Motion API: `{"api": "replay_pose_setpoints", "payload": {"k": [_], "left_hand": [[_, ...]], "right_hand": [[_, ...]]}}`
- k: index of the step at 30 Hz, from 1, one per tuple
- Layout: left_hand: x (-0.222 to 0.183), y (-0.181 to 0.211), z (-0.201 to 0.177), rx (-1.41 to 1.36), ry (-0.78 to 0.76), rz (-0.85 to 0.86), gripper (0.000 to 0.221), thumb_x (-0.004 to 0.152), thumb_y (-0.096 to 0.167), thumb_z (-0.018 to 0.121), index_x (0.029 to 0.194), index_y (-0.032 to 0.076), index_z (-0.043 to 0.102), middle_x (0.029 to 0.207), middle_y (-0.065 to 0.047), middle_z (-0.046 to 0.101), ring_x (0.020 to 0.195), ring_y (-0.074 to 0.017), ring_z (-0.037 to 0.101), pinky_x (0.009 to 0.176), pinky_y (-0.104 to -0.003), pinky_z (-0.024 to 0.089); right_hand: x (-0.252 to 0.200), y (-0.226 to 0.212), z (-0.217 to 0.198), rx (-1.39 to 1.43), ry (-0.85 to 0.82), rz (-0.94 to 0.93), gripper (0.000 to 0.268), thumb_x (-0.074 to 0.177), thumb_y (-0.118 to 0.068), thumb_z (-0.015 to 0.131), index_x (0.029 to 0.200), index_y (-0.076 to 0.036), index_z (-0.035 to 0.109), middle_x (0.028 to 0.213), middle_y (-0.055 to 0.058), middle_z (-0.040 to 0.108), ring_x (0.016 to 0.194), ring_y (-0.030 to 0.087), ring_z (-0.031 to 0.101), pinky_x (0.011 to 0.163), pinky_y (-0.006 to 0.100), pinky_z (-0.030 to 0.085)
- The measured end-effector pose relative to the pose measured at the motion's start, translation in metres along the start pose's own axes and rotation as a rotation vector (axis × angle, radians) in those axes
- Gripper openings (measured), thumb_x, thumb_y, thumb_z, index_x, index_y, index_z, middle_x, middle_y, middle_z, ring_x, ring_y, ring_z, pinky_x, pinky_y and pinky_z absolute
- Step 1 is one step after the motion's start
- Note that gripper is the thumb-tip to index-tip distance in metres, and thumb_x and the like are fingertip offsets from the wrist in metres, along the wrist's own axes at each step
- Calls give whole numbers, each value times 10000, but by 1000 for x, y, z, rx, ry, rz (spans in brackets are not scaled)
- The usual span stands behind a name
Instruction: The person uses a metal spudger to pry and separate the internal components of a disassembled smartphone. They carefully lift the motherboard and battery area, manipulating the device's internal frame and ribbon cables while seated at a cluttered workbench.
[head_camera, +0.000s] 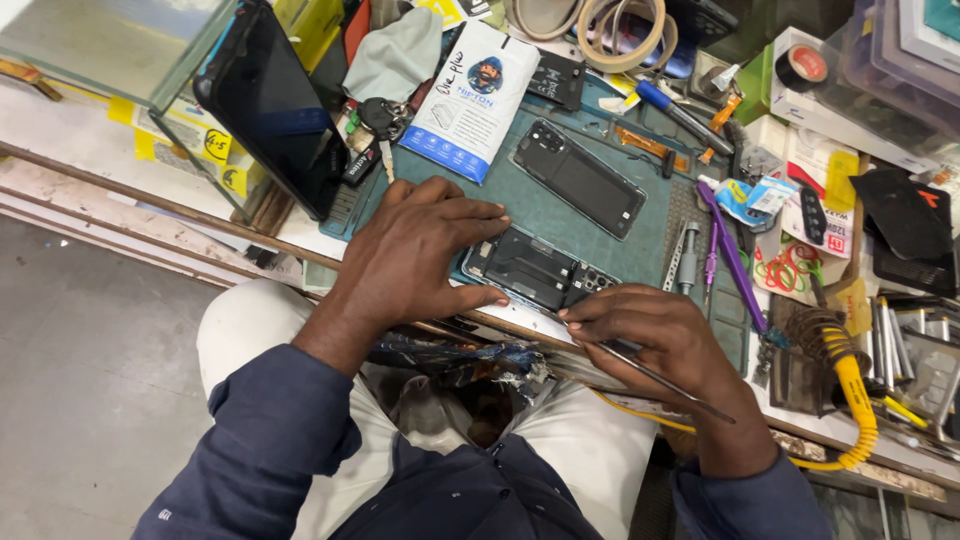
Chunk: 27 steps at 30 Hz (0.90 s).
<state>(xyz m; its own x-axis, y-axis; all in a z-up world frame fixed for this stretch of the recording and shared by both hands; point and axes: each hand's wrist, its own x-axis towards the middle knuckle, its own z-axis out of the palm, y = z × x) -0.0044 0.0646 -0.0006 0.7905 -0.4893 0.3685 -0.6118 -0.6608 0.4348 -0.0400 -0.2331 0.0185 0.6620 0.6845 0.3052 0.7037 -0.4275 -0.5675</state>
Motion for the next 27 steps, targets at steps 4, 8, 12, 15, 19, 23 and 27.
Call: {"api": "replay_pose_setpoints", "payload": {"k": [4, 8, 12, 15, 19, 23, 27], "left_hand": [[0, 1, 0, -5, -3, -6, 747, 617, 544, 866, 1232, 138, 746, 1322, 8, 694, 1151, -224, 583, 952, -406, 388], [-1, 1, -1, -11, -3, -12, 739, 619, 541, 866, 1228, 139, 748, 1329, 12, 695, 1147, -225, 582, 958, -413, 387], [-1, 1, 0, -8, -7, -17, 747, 615, 556, 864, 1223, 136, 748, 1328, 12, 694, 1157, -225, 580, 953, -411, 391], [0, 0, 2, -2, -8, -16, 745, 625, 552, 861, 1230, 132, 749, 1317, 8, 696, 1166, -237, 576, 949, -418, 391], [0, -1, 2, 3, 0, -5, 738, 638, 554, 860, 1230, 127, 747, 1320, 10, 698, 1174, -237, 576, 954, -418, 391], [0, 1, 2, 5, -4, -4, 741, 627, 550, 860, 1232, 136, 750, 1316, 11, 698, 1162, -238, 579, 960, -427, 390], [-2, 0, 1, -19, 14, -8, 731, 643, 550, 861, 1229, 127, 747, 1334, 13, 696, 1150, -237, 584, 959, -425, 397]], "right_hand": [[-3, 2, 3, 14, 33, -21, 91, 818, -53, 789, 898, -56, 747, 999, 115, 792, 960, 260, 788, 855, 375, 610], [-4, 0, 7, 4, 68, -18, 94, 818, -58, 787, 908, -60, 761, 1005, 105, 796, 965, 254, 789, 864, 379, 607], [-1, -1, 5, -7, 57, -27, 85, 813, -70, 802, 887, -65, 760, 988, 90, 799, 931, 236, 790, 833, 373, 605], [2, -1, 6, -34, 57, -21, 75, 812, -75, 809, 855, -76, 748, 988, 89, 801, 923, 235, 791, 818, 364, 610], [5, -1, 5, -57, 44, -23, 75, 812, -71, 810, 860, -71, 753, 975, 87, 801, 898, 236, 787, 801, 357, 612], [2, 0, 4, -31, 42, -44, 77, 819, -59, 802, 873, -63, 747, 1008, 94, 799, 930, 251, 785, 811, 357, 610], [3, 5, 1, -29, -1, -64, 75, 809, -42, 786, 867, -65, 743, 1025, 99, 794, 936, 249, 784, 825, 366, 608]]}}
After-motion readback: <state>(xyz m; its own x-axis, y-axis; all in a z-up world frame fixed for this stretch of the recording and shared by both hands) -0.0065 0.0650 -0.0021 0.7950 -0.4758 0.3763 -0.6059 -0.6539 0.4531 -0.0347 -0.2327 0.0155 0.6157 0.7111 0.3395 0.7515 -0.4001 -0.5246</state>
